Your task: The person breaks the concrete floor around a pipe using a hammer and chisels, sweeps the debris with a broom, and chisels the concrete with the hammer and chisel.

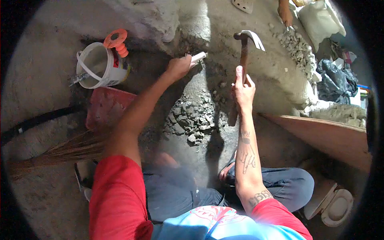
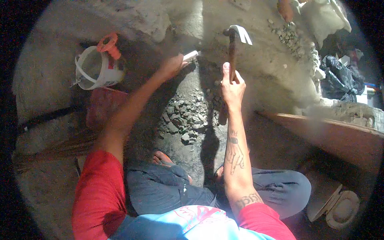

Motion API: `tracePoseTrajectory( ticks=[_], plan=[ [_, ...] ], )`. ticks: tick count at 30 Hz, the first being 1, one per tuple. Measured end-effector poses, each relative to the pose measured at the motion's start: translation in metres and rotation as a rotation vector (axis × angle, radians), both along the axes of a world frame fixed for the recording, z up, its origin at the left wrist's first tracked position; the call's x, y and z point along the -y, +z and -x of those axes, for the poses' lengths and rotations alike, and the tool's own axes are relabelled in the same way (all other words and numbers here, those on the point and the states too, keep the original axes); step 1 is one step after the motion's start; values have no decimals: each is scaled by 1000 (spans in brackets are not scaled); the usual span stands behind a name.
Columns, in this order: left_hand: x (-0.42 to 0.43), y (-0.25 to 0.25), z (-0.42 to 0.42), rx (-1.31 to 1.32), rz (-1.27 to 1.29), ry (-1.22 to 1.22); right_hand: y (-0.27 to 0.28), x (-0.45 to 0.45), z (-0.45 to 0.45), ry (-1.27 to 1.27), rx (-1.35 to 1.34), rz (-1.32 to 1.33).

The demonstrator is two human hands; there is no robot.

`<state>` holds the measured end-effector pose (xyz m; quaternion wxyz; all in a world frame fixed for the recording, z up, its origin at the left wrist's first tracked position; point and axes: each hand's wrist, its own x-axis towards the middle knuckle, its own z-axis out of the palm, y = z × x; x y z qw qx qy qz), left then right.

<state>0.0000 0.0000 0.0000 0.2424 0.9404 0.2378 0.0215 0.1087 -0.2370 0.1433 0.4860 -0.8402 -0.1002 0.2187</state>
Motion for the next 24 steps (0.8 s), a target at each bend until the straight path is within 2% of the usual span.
tracePoseTrajectory(
  ticks=[2, 3, 5, 6, 7, 9, 14, 18, 19, 21, 24],
  plan=[
    [9, 8, 15, 130, 124, 89, 7, 8, 9, -39, -118, -105],
    [-9, 14, 3, 112, 80, 78, -6, -5, -1, -47, -137, -148],
    [-7, 30, -8, 390, 214, 157, -3, -8, 5, -49, -188, -214],
    [2, 42, -13, 450, 251, 149, 6, -9, 10, -32, -138, -163],
    [3, 53, -20, 447, 257, 151, -1, -8, 8, -32, -140, -157],
    [-2, 71, -36, 308, 178, 127, -21, -8, 1, 106, 104, -179],
    [-17, 62, -45, 288, 140, 101, 26, -26, 11, 92, 185, -165],
    [-12, 64, -44, 245, 82, 72, 34, -38, 19, 121, 363, -50],
    [-10, 62, -44, 250, 76, 62, 16, -42, 16, 151, 411, 16],
    [-10, 60, -45, 229, 65, 74, 4, -53, 8, 287, 357, 226],
    [-12, 58, -48, 217, 63, 98, 39, -55, 5, 313, 294, 178]
  ],
)
